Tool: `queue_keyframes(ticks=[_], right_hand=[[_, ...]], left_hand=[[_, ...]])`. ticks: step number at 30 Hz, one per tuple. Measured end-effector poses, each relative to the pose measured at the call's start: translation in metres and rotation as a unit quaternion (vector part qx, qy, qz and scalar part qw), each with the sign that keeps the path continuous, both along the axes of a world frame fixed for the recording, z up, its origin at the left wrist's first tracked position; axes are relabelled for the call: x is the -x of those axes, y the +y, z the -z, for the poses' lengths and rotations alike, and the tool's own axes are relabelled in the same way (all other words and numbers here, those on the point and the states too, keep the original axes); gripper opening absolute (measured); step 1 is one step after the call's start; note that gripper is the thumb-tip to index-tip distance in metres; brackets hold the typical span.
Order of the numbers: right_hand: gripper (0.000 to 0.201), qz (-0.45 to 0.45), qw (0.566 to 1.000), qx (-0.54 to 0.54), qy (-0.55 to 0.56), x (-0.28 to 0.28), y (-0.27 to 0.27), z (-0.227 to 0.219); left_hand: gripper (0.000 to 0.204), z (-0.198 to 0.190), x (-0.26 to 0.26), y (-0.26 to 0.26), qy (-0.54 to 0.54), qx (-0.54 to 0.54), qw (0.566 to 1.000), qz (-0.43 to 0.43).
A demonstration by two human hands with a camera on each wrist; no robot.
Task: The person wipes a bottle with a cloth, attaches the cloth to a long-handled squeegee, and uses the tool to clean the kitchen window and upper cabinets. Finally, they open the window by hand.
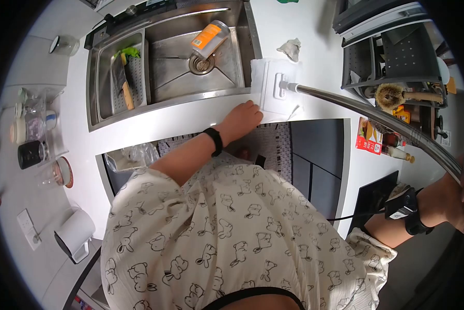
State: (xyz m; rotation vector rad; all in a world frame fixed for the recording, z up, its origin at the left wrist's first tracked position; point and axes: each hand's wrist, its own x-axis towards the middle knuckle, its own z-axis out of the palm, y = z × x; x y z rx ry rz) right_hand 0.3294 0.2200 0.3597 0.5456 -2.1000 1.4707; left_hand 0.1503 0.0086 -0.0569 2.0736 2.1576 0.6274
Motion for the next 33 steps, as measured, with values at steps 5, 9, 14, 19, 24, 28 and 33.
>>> queue_keyframes(ticks=[5, 9, 14, 19, 24, 28, 33], right_hand=[[0.05, -0.027, 0.999, -0.015, -0.029, 0.002, -0.001, -0.004], [0.049, -0.023, 0.998, -0.012, -0.058, 0.005, -0.018, -0.004], [0.048, -0.003, 0.998, 0.008, -0.064, 0.009, -0.034, -0.005], [0.046, 0.041, 0.997, 0.058, 0.01, 0.02, -0.014, -0.01], [0.045, 0.028, 0.988, 0.123, 0.093, 0.039, -0.007, 0.003], [0.032, 0.173, 0.983, 0.065, -0.003, 0.043, 0.003, -0.031], [0.029, 0.149, 0.981, 0.084, 0.091, 0.035, -0.005, -0.043]], left_hand=[[0.023, -0.04, 0.016, 0.004, -0.015, 0.179, 0.984, 0.018], [0.053, -0.073, 0.015, 0.049, -0.22, -0.08, 0.972, -0.008], [0.045, -0.106, -0.026, 0.098, -0.401, -0.161, 0.902, -0.01], [0.025, -0.09, -0.044, 0.151, -0.402, -0.257, 0.873, -0.101], [0.025, -0.09, -0.044, 0.161, -0.41, -0.245, 0.87, -0.123], [0.025, -0.095, -0.044, 0.165, -0.414, -0.238, 0.865, -0.156], [0.024, -0.088, -0.042, 0.169, -0.411, -0.269, 0.859, -0.147]])
